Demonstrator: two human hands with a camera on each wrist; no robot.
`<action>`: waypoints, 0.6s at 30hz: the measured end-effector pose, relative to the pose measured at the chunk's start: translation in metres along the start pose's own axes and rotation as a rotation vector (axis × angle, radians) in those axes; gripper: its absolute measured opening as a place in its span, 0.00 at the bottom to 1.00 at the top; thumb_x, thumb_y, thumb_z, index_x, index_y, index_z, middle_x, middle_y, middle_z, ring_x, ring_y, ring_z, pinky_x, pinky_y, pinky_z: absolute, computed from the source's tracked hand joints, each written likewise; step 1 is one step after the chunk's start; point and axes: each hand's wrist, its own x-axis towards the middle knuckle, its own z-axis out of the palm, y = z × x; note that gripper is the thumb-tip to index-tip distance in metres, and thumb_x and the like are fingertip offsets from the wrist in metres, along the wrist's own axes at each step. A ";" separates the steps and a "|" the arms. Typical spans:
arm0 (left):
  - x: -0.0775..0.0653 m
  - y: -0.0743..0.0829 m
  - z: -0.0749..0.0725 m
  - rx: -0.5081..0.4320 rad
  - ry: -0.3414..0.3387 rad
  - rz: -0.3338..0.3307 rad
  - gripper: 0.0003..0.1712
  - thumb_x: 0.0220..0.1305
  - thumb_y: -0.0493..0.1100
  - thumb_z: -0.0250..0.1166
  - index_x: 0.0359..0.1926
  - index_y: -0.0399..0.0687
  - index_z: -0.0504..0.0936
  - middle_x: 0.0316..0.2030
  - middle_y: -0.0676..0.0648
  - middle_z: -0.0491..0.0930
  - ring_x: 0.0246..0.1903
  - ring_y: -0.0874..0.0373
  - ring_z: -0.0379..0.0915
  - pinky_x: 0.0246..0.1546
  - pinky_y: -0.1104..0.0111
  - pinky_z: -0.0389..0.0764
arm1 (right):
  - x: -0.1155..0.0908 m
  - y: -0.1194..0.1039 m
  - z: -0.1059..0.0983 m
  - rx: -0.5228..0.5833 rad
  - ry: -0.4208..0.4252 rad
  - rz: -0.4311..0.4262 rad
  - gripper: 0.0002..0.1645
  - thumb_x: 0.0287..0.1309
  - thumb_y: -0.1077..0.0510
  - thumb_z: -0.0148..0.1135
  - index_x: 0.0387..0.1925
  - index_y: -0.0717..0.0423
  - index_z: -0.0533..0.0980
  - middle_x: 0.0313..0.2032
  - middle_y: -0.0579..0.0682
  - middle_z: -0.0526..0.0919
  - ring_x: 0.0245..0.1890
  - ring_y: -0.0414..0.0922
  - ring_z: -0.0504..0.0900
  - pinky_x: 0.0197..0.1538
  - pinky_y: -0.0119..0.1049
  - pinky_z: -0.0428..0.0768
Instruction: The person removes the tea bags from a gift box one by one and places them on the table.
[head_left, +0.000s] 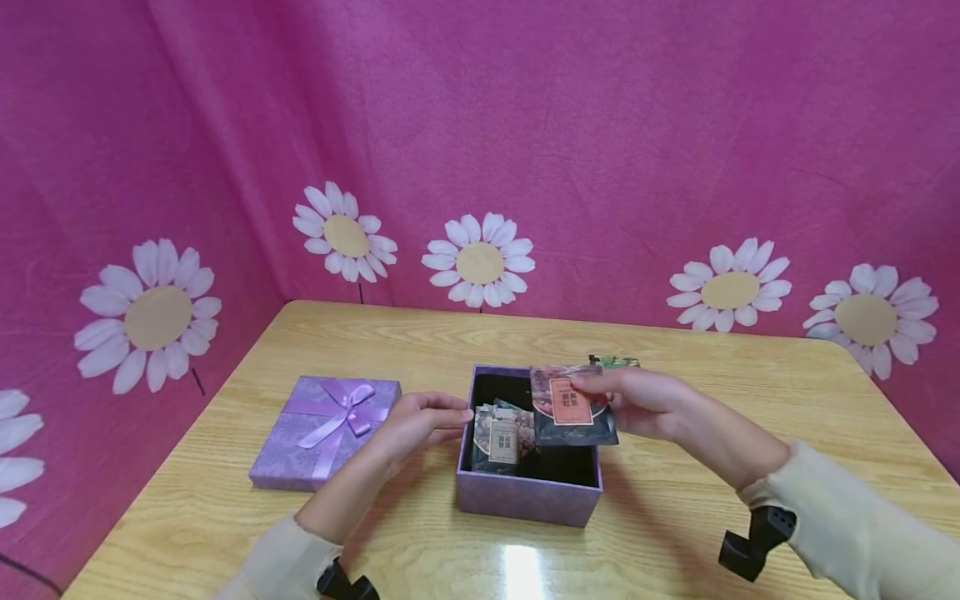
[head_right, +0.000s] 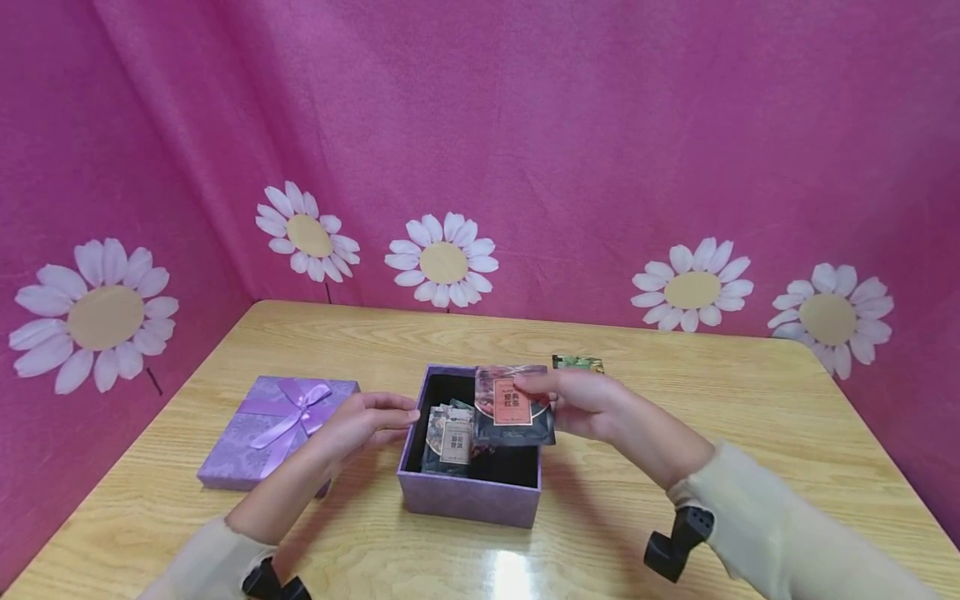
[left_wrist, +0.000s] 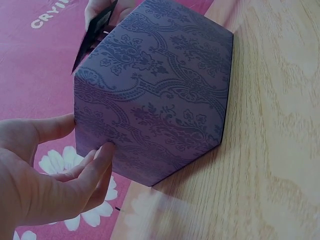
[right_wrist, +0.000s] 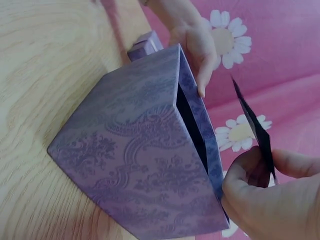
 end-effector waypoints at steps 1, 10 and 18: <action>0.001 -0.001 0.000 -0.002 0.002 -0.001 0.19 0.59 0.34 0.63 0.49 0.24 0.76 0.42 0.39 0.82 0.38 0.59 0.81 0.51 0.66 0.85 | -0.001 0.001 -0.002 -0.011 -0.006 -0.009 0.20 0.67 0.59 0.54 0.55 0.65 0.63 0.37 0.46 0.84 0.39 0.37 0.83 0.48 0.30 0.86; 0.001 -0.001 0.000 -0.004 0.005 0.000 0.19 0.59 0.34 0.63 0.49 0.25 0.76 0.41 0.40 0.82 0.37 0.61 0.81 0.50 0.67 0.85 | -0.007 0.008 -0.028 -0.053 -0.011 -0.029 0.07 0.65 0.59 0.58 0.43 0.57 0.74 0.35 0.45 0.86 0.38 0.36 0.84 0.47 0.29 0.86; 0.002 -0.002 0.000 -0.007 0.007 -0.005 0.19 0.59 0.34 0.63 0.49 0.25 0.76 0.41 0.40 0.82 0.37 0.61 0.81 0.50 0.67 0.85 | -0.012 0.013 -0.052 0.001 0.000 -0.008 0.04 0.65 0.58 0.58 0.37 0.54 0.77 0.34 0.45 0.87 0.37 0.36 0.84 0.47 0.29 0.86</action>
